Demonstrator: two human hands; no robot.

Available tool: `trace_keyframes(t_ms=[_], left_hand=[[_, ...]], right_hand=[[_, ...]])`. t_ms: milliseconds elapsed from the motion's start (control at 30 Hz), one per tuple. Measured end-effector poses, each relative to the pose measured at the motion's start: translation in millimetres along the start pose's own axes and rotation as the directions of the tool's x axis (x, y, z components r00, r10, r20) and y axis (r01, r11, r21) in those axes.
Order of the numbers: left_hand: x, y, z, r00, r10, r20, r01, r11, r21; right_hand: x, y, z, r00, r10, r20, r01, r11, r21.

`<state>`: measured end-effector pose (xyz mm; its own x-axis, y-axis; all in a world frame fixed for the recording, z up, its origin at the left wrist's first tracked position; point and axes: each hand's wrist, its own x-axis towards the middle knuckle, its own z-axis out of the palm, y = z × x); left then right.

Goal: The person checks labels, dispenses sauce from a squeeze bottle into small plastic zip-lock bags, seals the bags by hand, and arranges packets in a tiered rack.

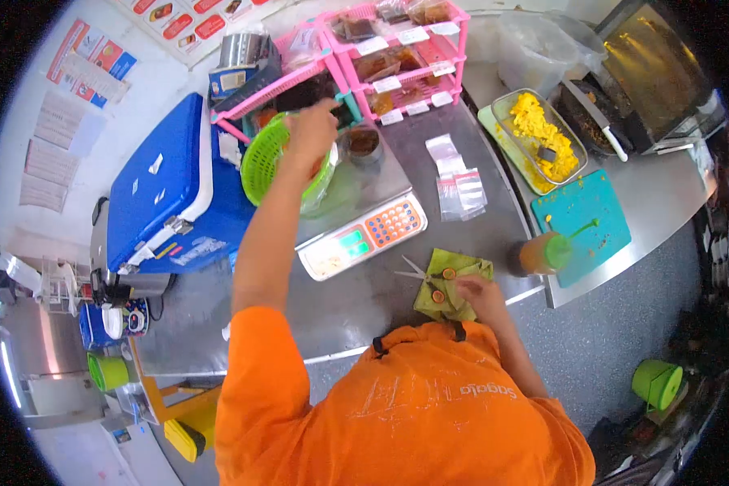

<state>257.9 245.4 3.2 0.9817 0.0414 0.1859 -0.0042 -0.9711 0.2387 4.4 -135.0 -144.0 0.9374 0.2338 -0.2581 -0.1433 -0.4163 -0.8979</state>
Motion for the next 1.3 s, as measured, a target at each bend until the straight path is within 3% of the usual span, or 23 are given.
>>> trace_keyframes(t_ms=[133, 333, 467, 500, 633, 700, 733, 800, 900, 967, 1067, 1167, 1233, 1267, 1300], left_hand=[[6, -3, -16, 0.996, 0.084, 0.0, -0.084, 0.996, 0.013], [20, 16, 12, 0.983, 0.058, 0.172, -0.086, 0.984, 0.156], [18, 28, 63, 0.985, 0.164, -0.048, -0.14, 0.937, 0.32], [21, 24, 80, 0.971, 0.215, -0.109, -0.161, 0.914, 0.372], [32, 24, 90, 0.977, 0.209, -0.031, -0.181, 0.903, 0.39], [38, 33, 71, 0.978, 0.172, 0.12, -0.207, 0.886, 0.414], [45, 38, 59, 0.978, 0.183, 0.102, -0.21, 0.879, 0.429], [60, 47, 33, 0.981, 0.093, 0.17, -0.153, 0.91, 0.384], [96, 76, -40, 0.973, 0.15, 0.176, -0.21, 0.892, 0.401], [133, 79, -68, 0.979, 0.196, 0.059, -0.204, 0.916, 0.345], [198, 97, -86, 0.988, 0.153, -0.03, -0.137, 0.943, 0.303], [263, 91, -62, 0.95, 0.272, -0.15, -0.248, 0.955, 0.16], [295, 93, -47, 0.957, 0.282, 0.071, -0.281, 0.959, -0.025], [306, 92, -44, 0.957, 0.283, 0.061, -0.282, 0.959, -0.03], [314, 95, -42, 0.963, 0.234, 0.134, -0.208, 0.962, -0.178]], right_hand=[[3, 6, -15, 0.999, 0.034, -0.027, -0.033, 0.999, 0.016], [1, 11, -39, 1.0, -0.011, -0.004, 0.01, 0.999, -0.038], [-1, 29, -51, 0.999, 0.038, 0.024, -0.038, 0.999, -0.006], [1, 35, -51, 1.0, 0.013, 0.005, -0.013, 0.997, -0.07], [8, 42, -60, 0.998, 0.049, 0.044, -0.045, 0.995, -0.089], [19, 49, -61, 0.998, 0.047, 0.048, -0.043, 0.997, -0.068], [22, 39, -65, 0.995, 0.051, 0.085, -0.039, 0.989, -0.14], [30, 38, -63, 0.992, 0.048, 0.121, -0.024, 0.98, -0.199], [41, 50, -49, 0.975, 0.073, 0.211, -0.063, 0.997, -0.054], [49, 57, -42, 0.943, 0.163, 0.29, -0.172, 0.985, 0.007], [59, 50, -46, 0.946, 0.139, 0.294, -0.133, 0.99, -0.04], [61, 62, -48, 0.931, 0.178, 0.319, -0.194, 0.981, 0.019], [66, 32, -63, 0.917, 0.261, 0.3, -0.267, 0.963, -0.021], [67, 49, -59, 0.92, 0.259, 0.295, -0.263, 0.965, -0.028], [60, 77, -48, 0.943, 0.209, 0.26, -0.225, 0.974, 0.03]])
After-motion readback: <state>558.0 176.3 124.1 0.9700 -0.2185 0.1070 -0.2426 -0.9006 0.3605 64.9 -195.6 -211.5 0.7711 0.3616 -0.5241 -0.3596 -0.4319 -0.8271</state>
